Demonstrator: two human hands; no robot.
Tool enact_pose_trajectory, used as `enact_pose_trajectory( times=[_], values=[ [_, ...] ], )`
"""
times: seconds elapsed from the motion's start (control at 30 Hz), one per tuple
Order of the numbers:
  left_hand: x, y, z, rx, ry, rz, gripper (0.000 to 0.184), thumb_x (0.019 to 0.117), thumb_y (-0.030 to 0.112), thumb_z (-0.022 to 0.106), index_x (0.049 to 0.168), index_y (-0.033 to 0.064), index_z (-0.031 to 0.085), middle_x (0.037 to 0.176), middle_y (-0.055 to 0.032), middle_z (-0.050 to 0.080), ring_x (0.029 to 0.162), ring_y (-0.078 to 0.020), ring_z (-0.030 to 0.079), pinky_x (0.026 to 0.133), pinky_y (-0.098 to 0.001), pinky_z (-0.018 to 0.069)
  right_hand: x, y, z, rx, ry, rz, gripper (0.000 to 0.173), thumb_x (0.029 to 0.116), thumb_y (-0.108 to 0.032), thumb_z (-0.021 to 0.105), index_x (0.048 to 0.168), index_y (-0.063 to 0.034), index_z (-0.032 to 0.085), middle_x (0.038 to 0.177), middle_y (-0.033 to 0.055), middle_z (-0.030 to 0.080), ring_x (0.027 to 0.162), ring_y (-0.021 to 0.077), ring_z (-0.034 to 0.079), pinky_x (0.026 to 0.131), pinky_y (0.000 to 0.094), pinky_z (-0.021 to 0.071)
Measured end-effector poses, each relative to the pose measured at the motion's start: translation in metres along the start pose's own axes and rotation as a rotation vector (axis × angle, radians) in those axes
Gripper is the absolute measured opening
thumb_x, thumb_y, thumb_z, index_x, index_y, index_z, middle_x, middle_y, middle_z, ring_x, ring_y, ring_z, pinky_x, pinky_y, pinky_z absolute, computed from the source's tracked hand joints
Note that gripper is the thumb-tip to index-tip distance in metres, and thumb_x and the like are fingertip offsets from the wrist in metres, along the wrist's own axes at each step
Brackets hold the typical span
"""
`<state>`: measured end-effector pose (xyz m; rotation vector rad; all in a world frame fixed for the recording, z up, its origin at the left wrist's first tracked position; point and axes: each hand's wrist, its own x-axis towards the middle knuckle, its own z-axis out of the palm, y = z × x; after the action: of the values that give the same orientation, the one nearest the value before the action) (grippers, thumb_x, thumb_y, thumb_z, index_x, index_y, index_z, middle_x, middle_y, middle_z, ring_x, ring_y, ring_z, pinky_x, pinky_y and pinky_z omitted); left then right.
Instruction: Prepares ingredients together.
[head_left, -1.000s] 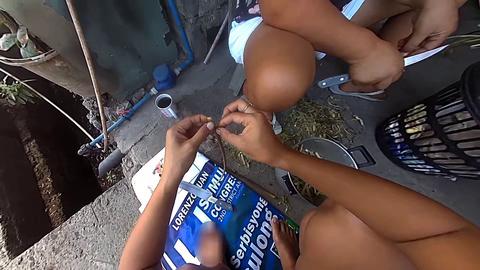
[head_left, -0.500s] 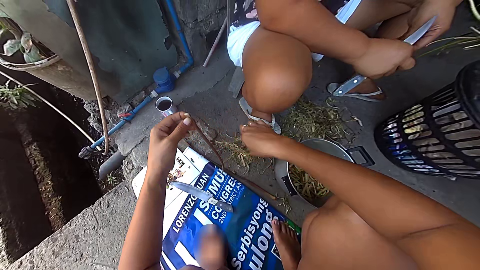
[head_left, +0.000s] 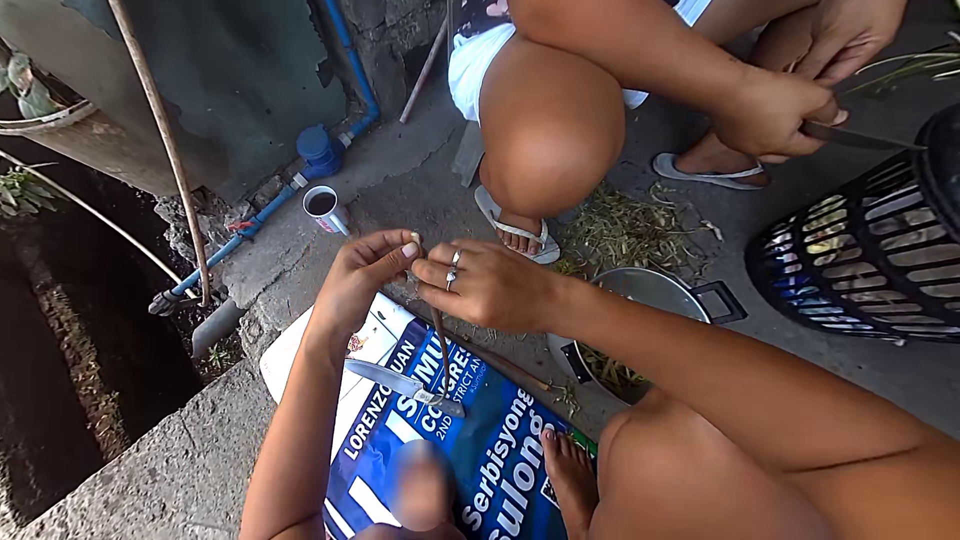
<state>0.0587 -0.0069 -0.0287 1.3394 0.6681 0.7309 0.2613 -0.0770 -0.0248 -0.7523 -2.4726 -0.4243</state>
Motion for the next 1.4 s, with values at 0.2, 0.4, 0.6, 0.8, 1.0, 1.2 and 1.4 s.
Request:
enact_pose_trajectory(
  times=[0.2, 0.4, 0.6, 0.8, 1.0, 1.2, 1.4],
  values=[
    [-0.008, 0.007, 0.004, 0.483, 0.075, 0.158, 0.022, 0.0964, 0.014, 0.071, 0.116, 0.0047, 0.07, 0.096, 0.002, 0.074, 0.08, -0.0026, 0.068, 0.073, -0.021, 0.0577, -0.004, 0.013, -0.006, -0.013, -0.08, 0.133, 0.015, 0.0924, 0.003, 0.059, 0.092, -0.0001, 0.073, 0.104, 0.0149, 0.072, 0.094, 0.0292, 0.068, 0.079, 0.0379, 0.0562],
    [-0.018, 0.004, 0.03, 1.088, 0.138, 0.311, 0.009, 0.0882, 0.017, 0.079, 0.096, 0.0127, 0.079, 0.09, -0.0014, 0.075, 0.076, -0.0137, 0.071, 0.067, -0.036, 0.0581, -0.01, 0.021, -0.009, 0.078, -0.139, 0.303, 0.017, 0.087, 0.003, 0.064, 0.096, -0.0033, 0.077, 0.091, 0.0136, 0.067, 0.082, 0.0297, 0.065, 0.067, 0.0386, 0.0538],
    [-0.011, -0.005, 0.036, 1.236, 0.191, 0.505, 0.009, 0.0904, 0.016, 0.075, 0.095, 0.0101, 0.08, 0.091, -0.0062, 0.075, 0.083, -0.0223, 0.072, 0.072, -0.0389, 0.0577, -0.012, 0.021, -0.009, 0.101, -0.128, 0.37, 0.015, 0.0933, -0.006, 0.064, 0.101, -0.0036, 0.077, 0.092, 0.0119, 0.07, 0.084, 0.0286, 0.067, 0.068, 0.0378, 0.0552],
    [-0.01, -0.006, 0.027, 1.259, 0.158, 0.47, 0.014, 0.0973, 0.016, 0.068, 0.1, 0.0084, 0.08, 0.093, -0.0083, 0.075, 0.086, -0.0253, 0.072, 0.074, -0.042, 0.0572, -0.012, 0.021, -0.017, 0.138, -0.063, 0.528, 0.023, 0.0981, -0.016, 0.064, 0.112, -0.0017, 0.075, 0.112, 0.0146, 0.072, 0.098, 0.0288, 0.07, 0.086, 0.0396, 0.0581],
    [-0.011, -0.005, 0.017, 1.316, 0.088, 0.319, 0.012, 0.0966, 0.012, 0.069, 0.099, 0.0084, 0.08, 0.09, -0.0114, 0.074, 0.086, -0.0302, 0.072, 0.073, -0.0495, 0.0564, -0.014, 0.02, -0.018, -0.024, -0.128, 0.686, 0.012, 0.0908, -0.01, 0.072, 0.083, 0.0, 0.072, 0.105, 0.0183, 0.066, 0.084, 0.0326, 0.067, 0.069, 0.0452, 0.0559],
    [-0.011, -0.004, 0.019, 1.453, -0.039, 0.107, 0.014, 0.0975, 0.013, 0.067, 0.094, 0.0085, 0.08, 0.091, -0.0137, 0.074, 0.091, -0.0359, 0.071, 0.072, -0.0537, 0.0542, -0.009, 0.012, -0.013, 0.079, -0.338, 0.793, 0.021, 0.0914, -0.003, 0.067, 0.109, -0.0037, 0.078, 0.124, 0.0197, 0.064, 0.097, 0.0357, 0.067, 0.077, 0.0506, 0.057],
    [-0.009, -0.007, 0.029, 1.449, -0.094, 0.142, 0.016, 0.096, 0.015, 0.066, 0.091, 0.0086, 0.08, 0.086, -0.0121, 0.074, 0.091, -0.0339, 0.071, 0.071, -0.0512, 0.0542, -0.009, -0.001, 0.006, 0.284, -0.349, 0.639, 0.01, 0.093, -0.008, 0.071, 0.097, -0.003, 0.079, 0.102, 0.0159, 0.067, 0.098, 0.0322, 0.065, 0.083, 0.0448, 0.0555]
  ],
)
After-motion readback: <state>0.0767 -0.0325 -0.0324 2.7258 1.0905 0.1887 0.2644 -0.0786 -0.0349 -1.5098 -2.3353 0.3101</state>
